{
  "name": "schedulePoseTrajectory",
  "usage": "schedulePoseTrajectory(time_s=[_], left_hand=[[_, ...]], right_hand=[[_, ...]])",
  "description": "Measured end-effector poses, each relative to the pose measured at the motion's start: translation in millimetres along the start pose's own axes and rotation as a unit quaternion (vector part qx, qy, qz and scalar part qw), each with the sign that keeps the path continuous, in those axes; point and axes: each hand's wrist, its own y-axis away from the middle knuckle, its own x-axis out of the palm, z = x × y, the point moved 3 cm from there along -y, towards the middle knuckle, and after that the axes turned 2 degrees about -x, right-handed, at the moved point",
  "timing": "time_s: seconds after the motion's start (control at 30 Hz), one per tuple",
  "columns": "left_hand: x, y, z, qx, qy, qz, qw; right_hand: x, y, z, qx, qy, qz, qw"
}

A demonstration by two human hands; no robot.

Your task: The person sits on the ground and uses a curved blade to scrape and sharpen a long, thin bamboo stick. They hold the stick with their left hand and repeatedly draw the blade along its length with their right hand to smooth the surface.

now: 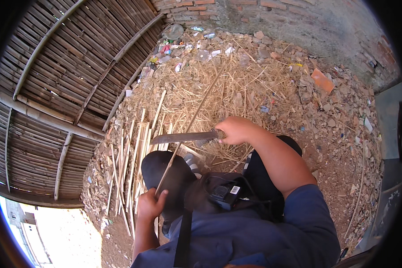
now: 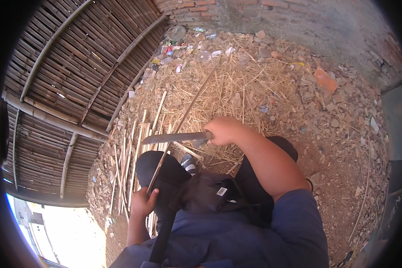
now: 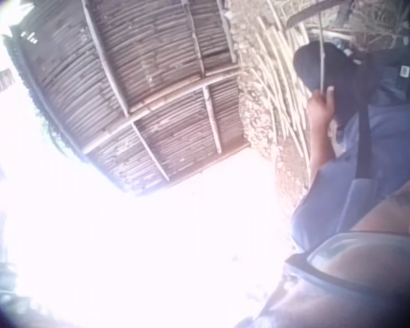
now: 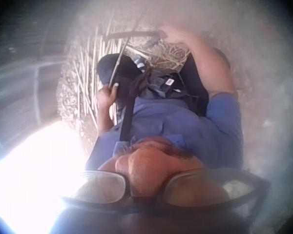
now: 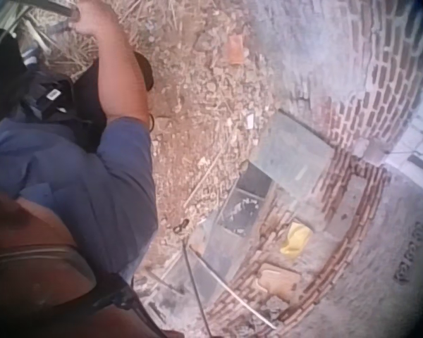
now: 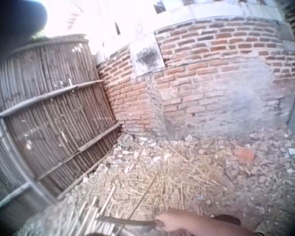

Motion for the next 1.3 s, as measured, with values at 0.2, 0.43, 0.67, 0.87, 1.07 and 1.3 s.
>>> schedulePoseTrajectory(time_s=[0.2,0.43,0.67,0.87,1.07,1.3], left_hand=[[2.4,5.9,3.6,0.001,-0.003,-0.027,1.000],[5.6,-0.8,0.1,0.022,-0.019,-0.020,0.999],[-2.0,1.7,-2.1,-0.002,0.001,-0.005,1.000],[2.1,3.2,1.2,0.010,-0.012,-0.023,1.000],[0.0,-0.2,-3.4,0.012,-0.008,-0.010,1.000],[0.9,0.0,-0.1,-0.005,0.001,0.008,1.000]], right_hand=[[-23.5,-6.6,-38.2,0.102,-0.078,-0.039,0.991],[-23.5,10.8,-86.3,0.198,-0.099,-0.192,0.956],[3.5,-5.7,5.3,0.008,0.007,0.011,1.000],[-17.1,-8.5,-44.5,0.097,-0.061,-0.062,0.991],[-35.3,9.5,-79.5,0.224,-0.119,-0.161,0.954],[2.4,-3.7,-18.4,0.058,-0.037,-0.010,0.998]])
